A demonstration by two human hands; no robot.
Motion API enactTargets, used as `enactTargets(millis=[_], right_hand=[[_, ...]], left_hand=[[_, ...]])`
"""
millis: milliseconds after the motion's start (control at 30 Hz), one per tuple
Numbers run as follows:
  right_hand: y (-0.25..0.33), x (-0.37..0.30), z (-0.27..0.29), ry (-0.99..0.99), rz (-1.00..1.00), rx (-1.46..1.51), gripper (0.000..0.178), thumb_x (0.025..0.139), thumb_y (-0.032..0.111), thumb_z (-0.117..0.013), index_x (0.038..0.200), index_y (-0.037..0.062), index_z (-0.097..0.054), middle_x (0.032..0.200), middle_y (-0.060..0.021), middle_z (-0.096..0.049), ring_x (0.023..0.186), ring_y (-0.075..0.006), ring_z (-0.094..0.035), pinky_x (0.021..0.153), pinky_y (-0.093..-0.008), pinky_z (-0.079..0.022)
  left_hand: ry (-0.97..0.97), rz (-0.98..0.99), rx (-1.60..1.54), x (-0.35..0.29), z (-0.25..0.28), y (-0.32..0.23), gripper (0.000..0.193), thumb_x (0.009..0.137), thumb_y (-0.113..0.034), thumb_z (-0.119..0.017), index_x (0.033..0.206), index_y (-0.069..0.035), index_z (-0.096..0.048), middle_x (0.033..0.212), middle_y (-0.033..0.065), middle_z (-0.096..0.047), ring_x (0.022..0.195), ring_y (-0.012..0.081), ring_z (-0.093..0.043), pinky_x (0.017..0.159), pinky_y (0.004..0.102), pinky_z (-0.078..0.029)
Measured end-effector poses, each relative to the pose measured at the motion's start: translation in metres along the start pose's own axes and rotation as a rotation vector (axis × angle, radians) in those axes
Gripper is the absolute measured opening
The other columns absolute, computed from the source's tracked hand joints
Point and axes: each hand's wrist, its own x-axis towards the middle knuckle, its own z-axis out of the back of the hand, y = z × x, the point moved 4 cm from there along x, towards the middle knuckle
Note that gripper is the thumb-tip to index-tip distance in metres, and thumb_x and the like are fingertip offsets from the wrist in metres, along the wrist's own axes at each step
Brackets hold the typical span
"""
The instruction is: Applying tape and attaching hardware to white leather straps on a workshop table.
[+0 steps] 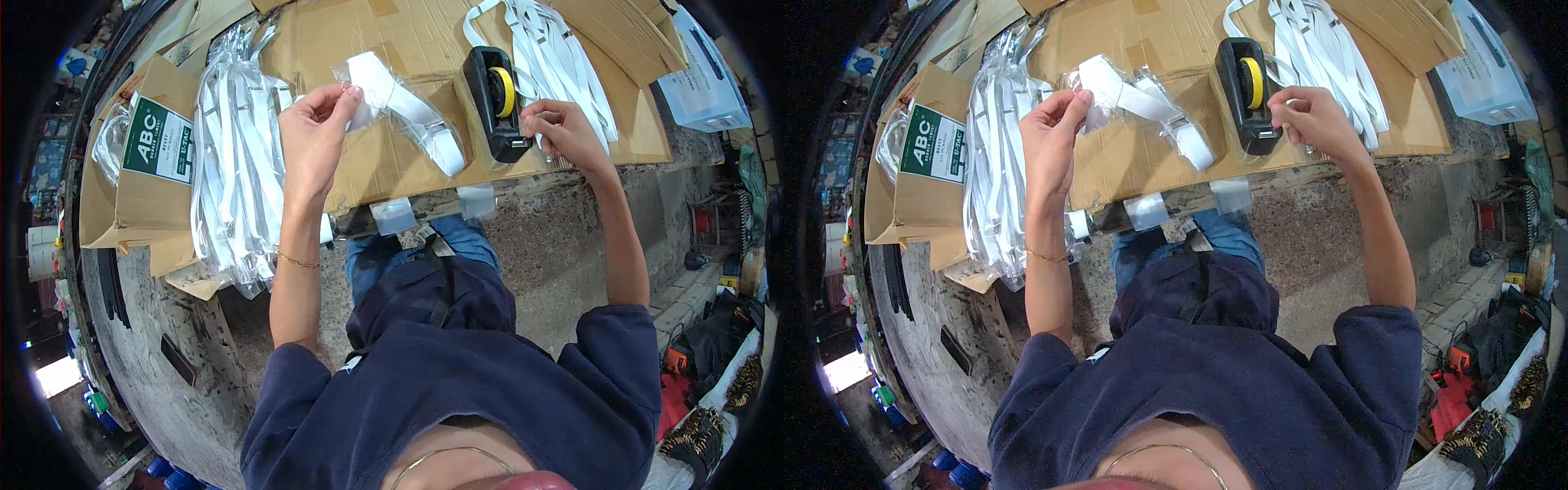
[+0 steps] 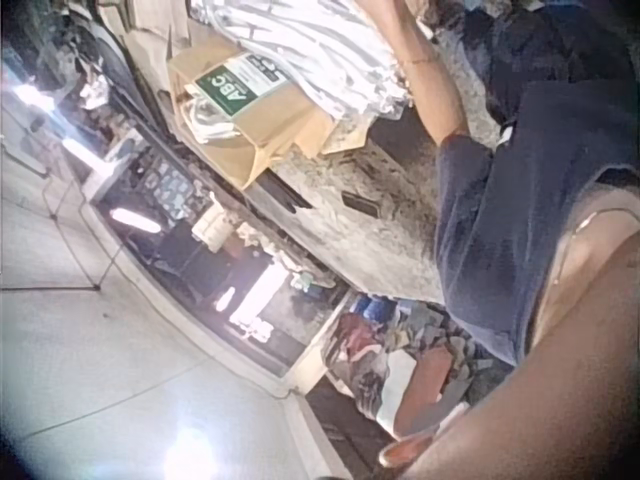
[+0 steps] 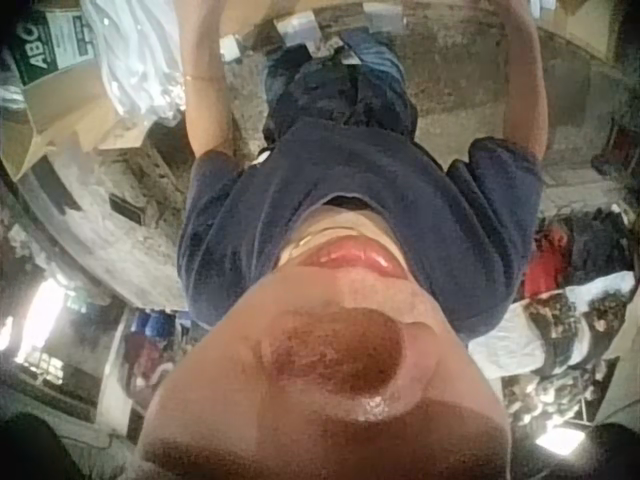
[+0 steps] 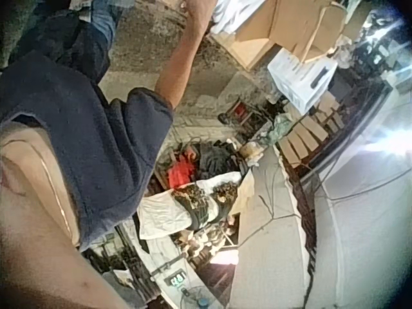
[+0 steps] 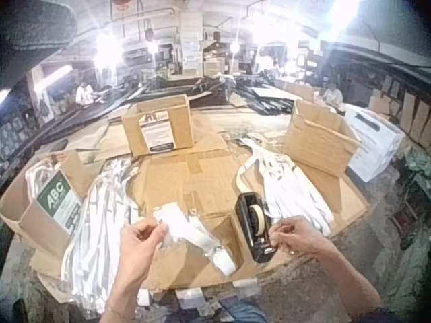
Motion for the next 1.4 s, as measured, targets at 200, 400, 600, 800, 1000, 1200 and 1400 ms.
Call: enactTargets(millis=[200,400,600,800,1000,1200,1400], right_hand=[[-0.007,0.003,0.008,-0.005,0.226,-0.205,0.024,0.084,0.012,-0.064,0.105,0.0007,-0.065,0.069,0.0028,-0.054,0.062,-0.0037,-0.046,0.057,-0.0207,-0.038],[-0.011,0.011,-0.003,0.087,0.112,-0.395,0.013,0.088,0.011,-0.060,0.096,0.0016,-0.065,0.075,0.0045,-0.056,0.065,-0.0010,-0.044,0.058,-0.0182,-0.036],[0.003,-0.003,-0.005,-0.016,0.079,-0.198,0.009,0.089,0.008,-0.058,0.091,0.0015,-0.064,0.072,0.0030,-0.056,0.060,-0.0028,-0.049,0.053,-0.0180,-0.038],[-0.011,-0.021,-0.009,-0.124,0.195,0.020,0.011,0.087,0.005,-0.061,0.095,-0.0014,-0.066,0.074,-0.0020,-0.064,0.061,-0.0047,-0.055,0.054,-0.0197,-0.043],[-0.026,-0.043,-0.032,-0.318,0.233,0.063,0.012,0.089,0.004,-0.061,0.097,-0.0030,-0.066,0.077,-0.0030,-0.065,0.068,-0.0062,-0.059,0.061,-0.0199,-0.047],[-0.059,-0.050,-0.054,-0.482,0.427,0.080,0.013,0.088,-0.003,-0.060,0.100,-0.0040,-0.065,0.086,-0.0056,-0.067,0.081,-0.0098,-0.064,0.072,-0.0213,-0.050],[-0.064,-0.050,-0.056,-0.545,0.544,0.038,0.013,0.087,-0.005,-0.060,0.099,-0.0033,-0.065,0.089,-0.0083,-0.067,0.081,-0.0126,-0.065,0.072,-0.0227,-0.051]], left_hand=[[0.014,0.006,0.003,0.000,-0.004,0.000,0.020,0.085,-0.010,-0.068,0.096,0.007,-0.068,0.083,0.0062,-0.068,0.074,0.0074,-0.058,0.068,0.0209,-0.046],[0.005,0.010,0.009,-0.002,-0.004,0.000,0.021,0.086,-0.011,-0.067,0.097,0.007,-0.068,0.084,0.0068,-0.068,0.074,0.0076,-0.059,0.068,0.0212,-0.046],[0.005,0.017,0.050,-0.005,-0.004,-0.001,0.022,0.087,-0.012,-0.067,0.097,0.008,-0.067,0.083,0.0064,-0.067,0.073,0.0075,-0.058,0.068,0.0214,-0.046],[0.018,0.021,0.029,-0.006,-0.007,0.000,0.021,0.087,-0.012,-0.067,0.096,0.007,-0.068,0.082,0.0060,-0.067,0.073,0.0070,-0.057,0.067,0.0210,-0.046],[0.016,0.016,-0.003,-0.007,-0.009,0.002,0.021,0.086,-0.012,-0.067,0.094,0.007,-0.068,0.081,0.0056,-0.067,0.072,0.0065,-0.057,0.066,0.0211,-0.045],[0.023,0.017,0.018,-0.005,-0.012,0.004,0.021,0.086,-0.013,-0.067,0.094,0.006,-0.068,0.081,0.0051,-0.067,0.071,0.0063,-0.056,0.066,0.0211,-0.045],[0.015,0.015,0.005,-0.005,-0.014,0.003,0.021,0.086,-0.012,-0.068,0.095,0.006,-0.068,0.080,0.0048,-0.067,0.071,0.0062,-0.056,0.065,0.0209,-0.045]])
